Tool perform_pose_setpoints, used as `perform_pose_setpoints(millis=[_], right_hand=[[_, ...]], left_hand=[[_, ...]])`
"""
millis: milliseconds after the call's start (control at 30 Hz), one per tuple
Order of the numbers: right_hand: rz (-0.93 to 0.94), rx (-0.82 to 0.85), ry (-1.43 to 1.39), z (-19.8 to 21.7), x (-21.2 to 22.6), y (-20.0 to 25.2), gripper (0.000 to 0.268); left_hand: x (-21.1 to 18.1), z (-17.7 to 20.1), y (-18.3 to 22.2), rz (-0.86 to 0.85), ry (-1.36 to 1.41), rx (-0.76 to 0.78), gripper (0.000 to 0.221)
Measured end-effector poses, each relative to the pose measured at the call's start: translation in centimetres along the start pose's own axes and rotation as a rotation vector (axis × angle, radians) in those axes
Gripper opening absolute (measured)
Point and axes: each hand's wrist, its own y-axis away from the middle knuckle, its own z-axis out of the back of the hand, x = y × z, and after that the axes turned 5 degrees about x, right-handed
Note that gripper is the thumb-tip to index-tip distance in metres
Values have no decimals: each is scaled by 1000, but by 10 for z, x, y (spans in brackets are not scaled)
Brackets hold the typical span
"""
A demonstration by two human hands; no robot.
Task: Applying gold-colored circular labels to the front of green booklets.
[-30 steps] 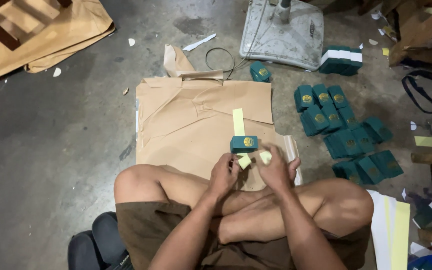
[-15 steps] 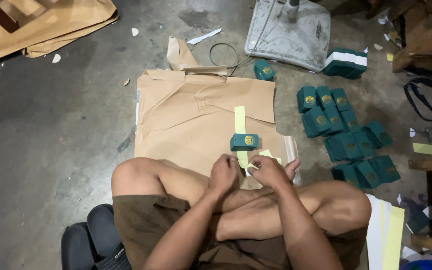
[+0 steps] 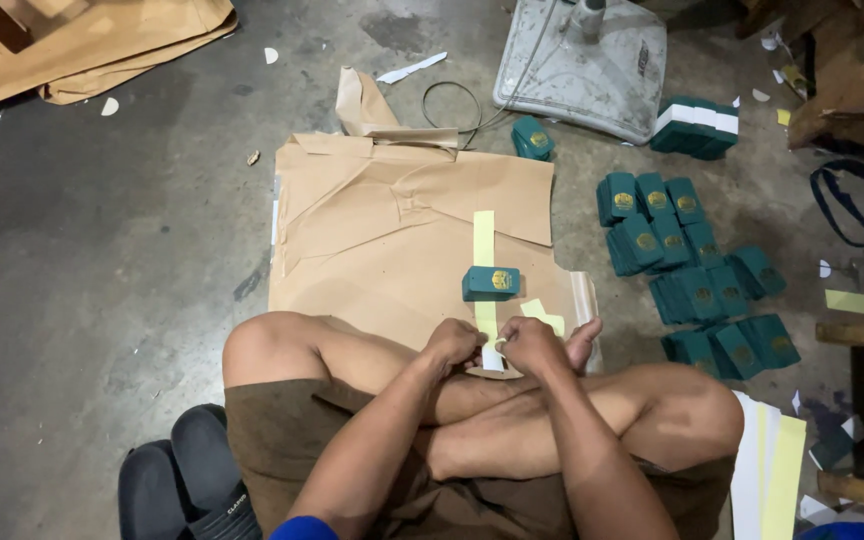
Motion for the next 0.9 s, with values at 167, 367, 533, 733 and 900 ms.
perform_pose_setpoints(millis=[167, 367, 533, 733, 900], right_hand=[[-45, -3, -14, -2, 5, 5, 13], [-88, -35, -83, -12, -6, -3, 15], [-82, -68, -89, -20, -19, -16, 16], [-133, -174, -158, -20, -45, -33, 22], [-120, -383, 83, 19, -16, 12, 29]], left_hand=[[0, -1, -4, 8, -4, -48, 14], [9, 0, -21, 73, -4, -59, 14], [20, 4, -38, 80, 134, -25, 12], [1, 2, -10, 83, -39, -59, 15], [14, 2, -16, -12, -32, -5, 20]])
